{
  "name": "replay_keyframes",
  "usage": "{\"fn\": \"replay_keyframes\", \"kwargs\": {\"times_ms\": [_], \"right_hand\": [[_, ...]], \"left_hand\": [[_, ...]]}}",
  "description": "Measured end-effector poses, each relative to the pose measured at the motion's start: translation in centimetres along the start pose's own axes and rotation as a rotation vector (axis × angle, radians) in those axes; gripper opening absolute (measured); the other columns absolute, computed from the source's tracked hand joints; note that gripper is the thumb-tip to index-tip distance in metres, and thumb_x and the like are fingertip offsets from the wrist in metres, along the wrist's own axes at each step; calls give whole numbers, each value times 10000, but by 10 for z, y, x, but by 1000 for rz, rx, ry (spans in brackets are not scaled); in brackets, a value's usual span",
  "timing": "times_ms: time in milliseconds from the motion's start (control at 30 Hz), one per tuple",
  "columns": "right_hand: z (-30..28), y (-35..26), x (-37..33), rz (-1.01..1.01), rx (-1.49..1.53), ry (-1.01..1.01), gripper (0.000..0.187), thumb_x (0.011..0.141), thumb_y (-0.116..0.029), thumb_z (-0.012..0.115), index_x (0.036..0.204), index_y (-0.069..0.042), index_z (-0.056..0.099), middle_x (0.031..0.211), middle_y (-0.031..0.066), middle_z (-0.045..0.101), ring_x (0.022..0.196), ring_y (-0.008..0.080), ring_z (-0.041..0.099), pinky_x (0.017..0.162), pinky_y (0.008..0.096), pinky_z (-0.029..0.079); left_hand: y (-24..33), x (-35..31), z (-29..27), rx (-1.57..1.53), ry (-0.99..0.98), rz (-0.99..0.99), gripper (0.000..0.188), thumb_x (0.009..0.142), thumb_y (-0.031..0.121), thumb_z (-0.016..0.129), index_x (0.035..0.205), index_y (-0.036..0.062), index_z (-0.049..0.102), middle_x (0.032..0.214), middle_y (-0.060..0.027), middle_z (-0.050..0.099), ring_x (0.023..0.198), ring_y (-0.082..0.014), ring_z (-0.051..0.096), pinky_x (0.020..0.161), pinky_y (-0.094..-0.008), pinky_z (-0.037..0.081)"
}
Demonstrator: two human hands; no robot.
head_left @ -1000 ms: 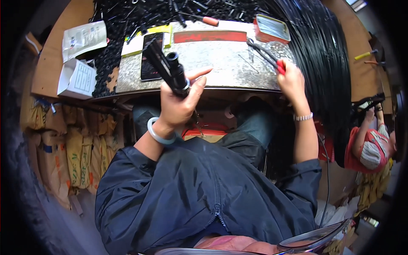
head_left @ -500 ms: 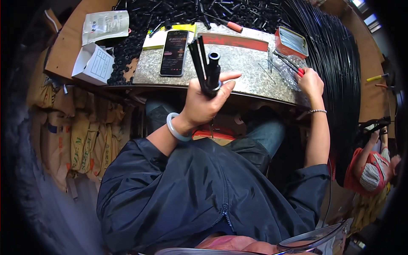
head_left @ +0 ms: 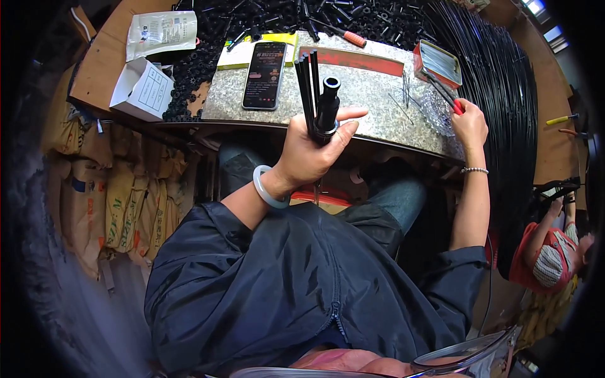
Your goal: Assembling thin rods into bundles and attaching connector pieces using hand tools.
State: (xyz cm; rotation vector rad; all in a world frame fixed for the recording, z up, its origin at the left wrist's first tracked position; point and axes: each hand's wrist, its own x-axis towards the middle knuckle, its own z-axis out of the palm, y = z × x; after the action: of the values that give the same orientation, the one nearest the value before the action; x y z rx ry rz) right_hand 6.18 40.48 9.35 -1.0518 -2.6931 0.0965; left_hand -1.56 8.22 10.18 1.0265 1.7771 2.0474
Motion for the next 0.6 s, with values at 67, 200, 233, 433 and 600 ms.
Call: {"fn": "replay_keyframes", "kwargs": {"times_ms": [67,200,233,433,600], "right_hand": [[3,3,-10,-42,91,124,230,809,-260,614,1001,-144,665,865,139,662,819,302,639,674,386,494],[-14,-54,-63,-541,799,334,94,801,-21,573,884,3,609,753,90,593,658,177,557,602,270,432],[-24,-74,-78,-707,832,344,115,765,42,577,870,8,611,740,84,597,651,181,563,597,266,436],[-25,-133,-130,-868,978,461,203,709,-9,755,873,-16,636,743,94,626,623,204,577,552,290,450],[-19,-144,-136,-839,1044,446,204,711,-11,751,881,-18,637,750,86,632,622,197,572,549,283,440]], "left_hand": [[-1,2,2,25,-9,21,215,889,10,565,1087,-11,647,584,82,466,497,8,364,448,-184,244],[-1,-2,4,47,15,4,210,888,18,573,1081,-8,652,599,81,476,515,5,368,459,-185,259],[2,-2,5,48,16,-4,192,886,37,587,1060,1,660,679,39,542,597,-17,439,521,-207,340],[-1,-5,10,4,-61,-17,212,870,13,564,1063,-39,634,923,-100,669,797,-104,610,695,-252,491],[-8,-11,5,-61,-60,43,279,824,-25,525,1086,-64,610,1021,-159,666,904,-180,651,789,-292,513]]}}
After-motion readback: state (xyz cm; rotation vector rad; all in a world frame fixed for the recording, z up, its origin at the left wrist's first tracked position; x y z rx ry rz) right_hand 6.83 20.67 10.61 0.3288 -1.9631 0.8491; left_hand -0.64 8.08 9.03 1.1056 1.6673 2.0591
